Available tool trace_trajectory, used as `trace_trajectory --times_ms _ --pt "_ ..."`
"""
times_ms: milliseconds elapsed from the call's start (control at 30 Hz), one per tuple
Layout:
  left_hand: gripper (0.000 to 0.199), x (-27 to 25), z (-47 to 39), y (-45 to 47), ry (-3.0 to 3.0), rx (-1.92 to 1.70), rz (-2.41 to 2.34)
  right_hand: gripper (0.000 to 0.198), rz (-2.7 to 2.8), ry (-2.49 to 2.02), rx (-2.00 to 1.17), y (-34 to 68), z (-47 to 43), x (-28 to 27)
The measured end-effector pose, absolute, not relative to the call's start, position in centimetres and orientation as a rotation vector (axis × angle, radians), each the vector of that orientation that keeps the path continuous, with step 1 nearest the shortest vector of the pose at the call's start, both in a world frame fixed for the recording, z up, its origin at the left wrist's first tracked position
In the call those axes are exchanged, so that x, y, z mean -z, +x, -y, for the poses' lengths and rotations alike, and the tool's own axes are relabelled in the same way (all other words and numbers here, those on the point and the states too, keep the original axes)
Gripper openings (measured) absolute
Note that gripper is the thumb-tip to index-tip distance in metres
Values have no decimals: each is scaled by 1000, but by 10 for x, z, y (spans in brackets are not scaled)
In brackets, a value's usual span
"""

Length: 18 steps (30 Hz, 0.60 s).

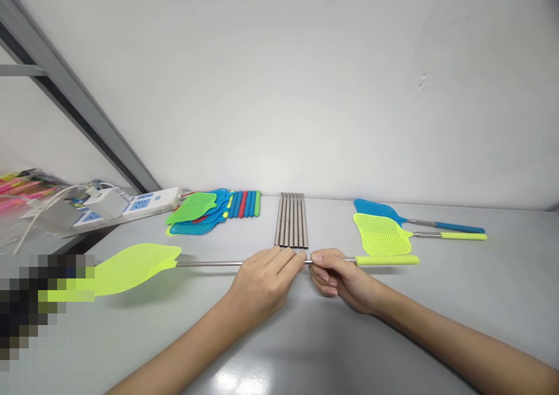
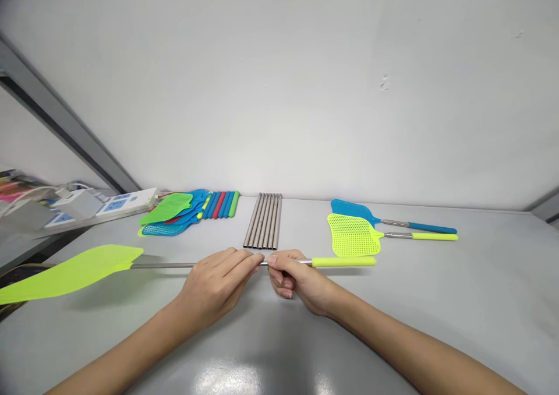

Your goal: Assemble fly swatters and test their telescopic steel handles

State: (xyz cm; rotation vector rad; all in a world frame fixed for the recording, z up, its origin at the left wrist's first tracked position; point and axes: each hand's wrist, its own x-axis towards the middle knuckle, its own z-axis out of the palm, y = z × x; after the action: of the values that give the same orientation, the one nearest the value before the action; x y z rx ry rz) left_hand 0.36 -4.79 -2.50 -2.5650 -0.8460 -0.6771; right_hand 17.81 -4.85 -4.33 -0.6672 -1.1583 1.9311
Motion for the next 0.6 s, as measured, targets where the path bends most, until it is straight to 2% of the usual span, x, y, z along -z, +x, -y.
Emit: trace_trajectory --times_ms 233,367,600 --pt "24 23 46 0 -2609 683 799 35 1170 -694 -1885 175 48 47" --pt "15 21 45 0 -2548 693 803 34 1212 -722 -1881 173 48 47" --pt "28 25 39 2 -2540 656 886 38 1203 -856 -1851 170 49 42"
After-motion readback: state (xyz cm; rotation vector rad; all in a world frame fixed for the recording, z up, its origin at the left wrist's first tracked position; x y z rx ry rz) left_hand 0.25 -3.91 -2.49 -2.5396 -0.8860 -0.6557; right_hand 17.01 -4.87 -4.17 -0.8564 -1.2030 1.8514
